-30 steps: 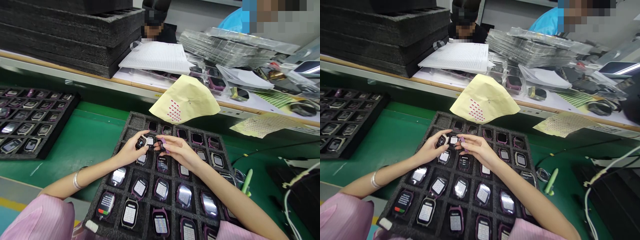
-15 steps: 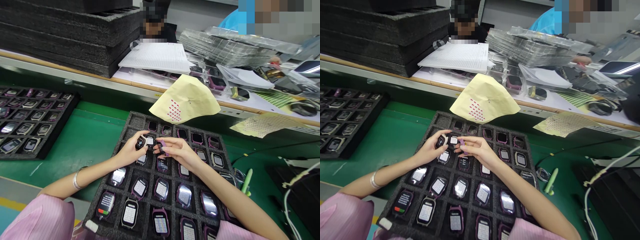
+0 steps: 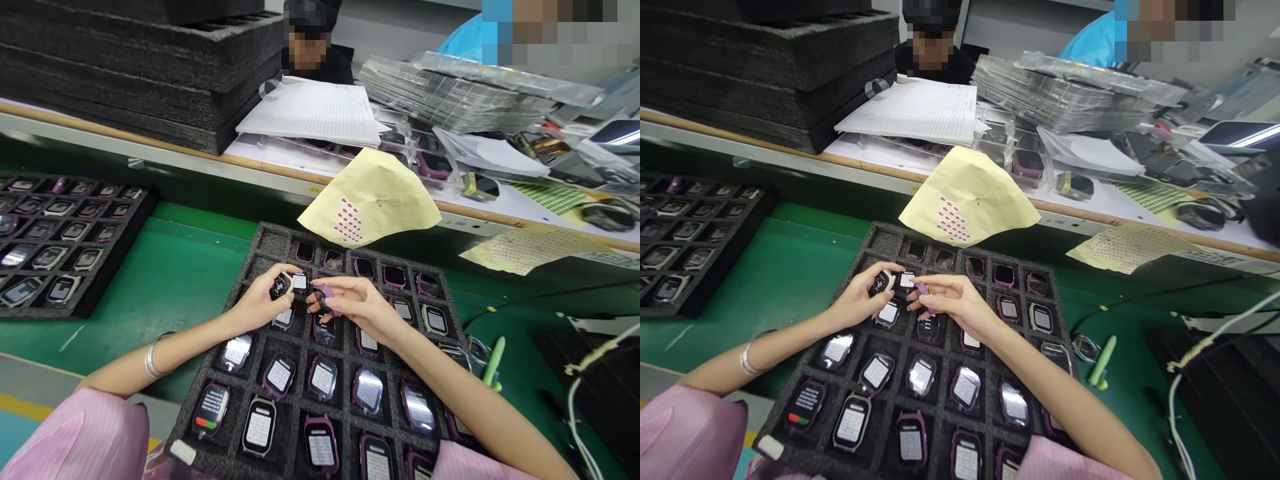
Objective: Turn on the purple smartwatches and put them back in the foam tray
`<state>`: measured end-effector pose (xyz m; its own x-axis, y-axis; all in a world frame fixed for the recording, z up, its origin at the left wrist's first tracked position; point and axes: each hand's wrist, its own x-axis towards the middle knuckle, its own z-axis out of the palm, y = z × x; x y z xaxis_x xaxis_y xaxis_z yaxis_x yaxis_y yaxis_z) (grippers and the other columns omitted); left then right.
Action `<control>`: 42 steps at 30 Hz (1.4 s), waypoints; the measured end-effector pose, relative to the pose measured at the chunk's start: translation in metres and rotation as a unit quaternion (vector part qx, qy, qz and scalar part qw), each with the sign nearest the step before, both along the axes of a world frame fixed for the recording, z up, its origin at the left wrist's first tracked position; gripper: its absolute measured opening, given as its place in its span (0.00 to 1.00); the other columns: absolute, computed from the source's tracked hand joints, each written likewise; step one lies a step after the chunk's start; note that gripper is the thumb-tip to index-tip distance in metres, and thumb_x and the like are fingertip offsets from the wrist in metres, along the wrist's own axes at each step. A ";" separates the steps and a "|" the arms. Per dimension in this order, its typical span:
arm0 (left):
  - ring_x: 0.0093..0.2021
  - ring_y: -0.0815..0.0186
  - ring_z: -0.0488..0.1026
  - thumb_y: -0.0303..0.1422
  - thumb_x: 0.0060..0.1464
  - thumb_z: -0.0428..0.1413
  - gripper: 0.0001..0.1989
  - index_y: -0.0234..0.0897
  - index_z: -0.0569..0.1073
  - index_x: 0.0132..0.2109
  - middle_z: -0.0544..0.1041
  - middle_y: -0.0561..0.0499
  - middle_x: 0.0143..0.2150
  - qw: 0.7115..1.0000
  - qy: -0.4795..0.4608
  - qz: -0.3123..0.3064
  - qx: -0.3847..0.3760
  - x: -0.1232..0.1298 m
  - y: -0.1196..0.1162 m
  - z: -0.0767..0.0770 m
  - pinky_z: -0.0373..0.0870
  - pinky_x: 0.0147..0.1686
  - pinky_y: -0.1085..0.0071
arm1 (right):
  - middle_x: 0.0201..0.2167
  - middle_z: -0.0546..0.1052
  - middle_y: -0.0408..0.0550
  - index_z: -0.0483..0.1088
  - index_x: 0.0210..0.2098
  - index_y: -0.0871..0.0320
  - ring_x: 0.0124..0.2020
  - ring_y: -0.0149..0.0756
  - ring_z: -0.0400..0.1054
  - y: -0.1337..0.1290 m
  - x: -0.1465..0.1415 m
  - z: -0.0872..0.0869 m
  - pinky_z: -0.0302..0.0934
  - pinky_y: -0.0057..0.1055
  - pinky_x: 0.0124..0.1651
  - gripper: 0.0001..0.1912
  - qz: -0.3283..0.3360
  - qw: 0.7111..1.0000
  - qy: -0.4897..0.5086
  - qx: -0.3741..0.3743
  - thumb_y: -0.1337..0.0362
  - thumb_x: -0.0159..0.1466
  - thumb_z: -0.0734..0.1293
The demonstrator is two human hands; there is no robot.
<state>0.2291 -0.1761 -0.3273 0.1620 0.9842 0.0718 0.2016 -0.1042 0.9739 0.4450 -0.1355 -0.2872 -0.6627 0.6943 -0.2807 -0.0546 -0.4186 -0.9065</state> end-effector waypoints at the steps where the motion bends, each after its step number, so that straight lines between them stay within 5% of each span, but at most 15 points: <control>1: 0.25 0.72 0.68 0.26 0.51 0.52 0.20 0.37 0.67 0.53 0.73 0.53 0.35 1.000 -0.007 -0.004 -0.006 0.000 0.000 -0.001 0.68 0.29 0.74 | 0.39 0.79 0.56 0.75 0.47 0.61 0.39 0.43 0.76 0.000 -0.001 0.000 0.71 0.33 0.37 0.20 -0.001 1.000 -0.001 -0.002 0.64 0.55 0.75; 5: 0.21 0.72 0.67 0.30 0.52 0.55 0.26 0.37 0.62 0.58 0.72 0.54 0.31 0.995 -0.078 -0.016 -0.064 0.003 0.001 -0.001 0.67 0.24 0.74 | 0.39 0.79 0.55 0.70 0.52 0.59 0.37 0.41 0.77 0.001 -0.002 -0.002 0.71 0.31 0.36 0.20 -0.005 1.000 0.001 -0.004 0.60 0.61 0.71; 8: 0.25 0.68 0.71 0.31 0.50 0.58 0.29 0.34 0.59 0.59 0.73 0.53 0.30 0.978 -0.175 -0.028 -0.110 0.006 0.003 0.000 0.70 0.24 0.73 | 0.43 0.77 0.54 0.65 0.56 0.54 0.32 0.40 0.78 0.005 -0.001 -0.003 0.70 0.25 0.26 0.22 0.010 1.000 -0.004 -0.007 0.57 0.64 0.67; 16: 0.34 0.62 0.74 0.31 0.49 0.56 0.22 0.31 0.67 0.52 0.76 0.46 0.34 0.921 -0.333 0.013 -0.202 0.007 0.006 0.010 0.74 0.27 0.69 | 0.42 0.76 0.53 0.63 0.56 0.53 0.30 0.41 0.78 0.008 0.001 -0.006 0.68 0.21 0.19 0.20 0.027 0.999 -0.003 -0.042 0.58 0.66 0.66; 25: 0.37 0.62 0.75 0.27 0.48 0.57 0.25 0.38 0.66 0.55 0.74 0.48 0.41 0.938 -0.321 -0.032 -0.127 0.006 0.003 -0.002 0.76 0.30 0.68 | 0.45 0.76 0.57 0.60 0.59 0.56 0.37 0.43 0.77 0.008 0.002 -0.004 0.70 0.21 0.23 0.28 0.036 0.999 0.020 -0.031 0.61 0.62 0.70; 28: 0.36 0.64 0.74 0.26 0.48 0.56 0.27 0.38 0.64 0.57 0.74 0.47 0.44 0.948 -0.294 -0.051 -0.106 0.005 0.001 -0.005 0.76 0.33 0.67 | 0.47 0.74 0.55 0.61 0.58 0.55 0.33 0.39 0.77 0.006 0.001 -0.004 0.68 0.19 0.21 0.34 0.022 1.000 0.017 -0.004 0.67 0.55 0.75; 33: 0.41 0.61 0.74 0.24 0.47 0.55 0.29 0.38 0.61 0.58 0.74 0.48 0.42 0.944 -0.303 -0.069 -0.111 0.006 0.000 -0.003 0.76 0.34 0.67 | 0.41 0.76 0.50 0.62 0.57 0.56 0.26 0.31 0.76 0.002 -0.001 -0.006 0.69 0.21 0.25 0.37 -0.012 1.000 -0.001 0.007 0.73 0.50 0.76; 37: 0.34 0.64 0.76 0.23 0.45 0.55 0.30 0.39 0.61 0.57 0.74 0.51 0.40 0.946 -0.278 -0.085 -0.141 0.006 -0.001 -0.001 0.75 0.37 0.65 | 0.42 0.76 0.52 0.59 0.60 0.57 0.31 0.36 0.77 0.001 -0.001 -0.004 0.72 0.27 0.34 0.40 -0.012 1.000 0.011 -0.017 0.72 0.51 0.76; 42: 0.34 0.65 0.76 0.22 0.43 0.56 0.32 0.37 0.61 0.57 0.74 0.51 0.39 0.955 -0.248 -0.035 -0.157 0.007 0.000 0.006 0.75 0.38 0.66 | 0.46 0.74 0.55 0.56 0.61 0.57 0.34 0.39 0.77 0.002 0.000 -0.006 0.71 0.27 0.33 0.39 0.008 1.000 -0.002 0.016 0.69 0.54 0.75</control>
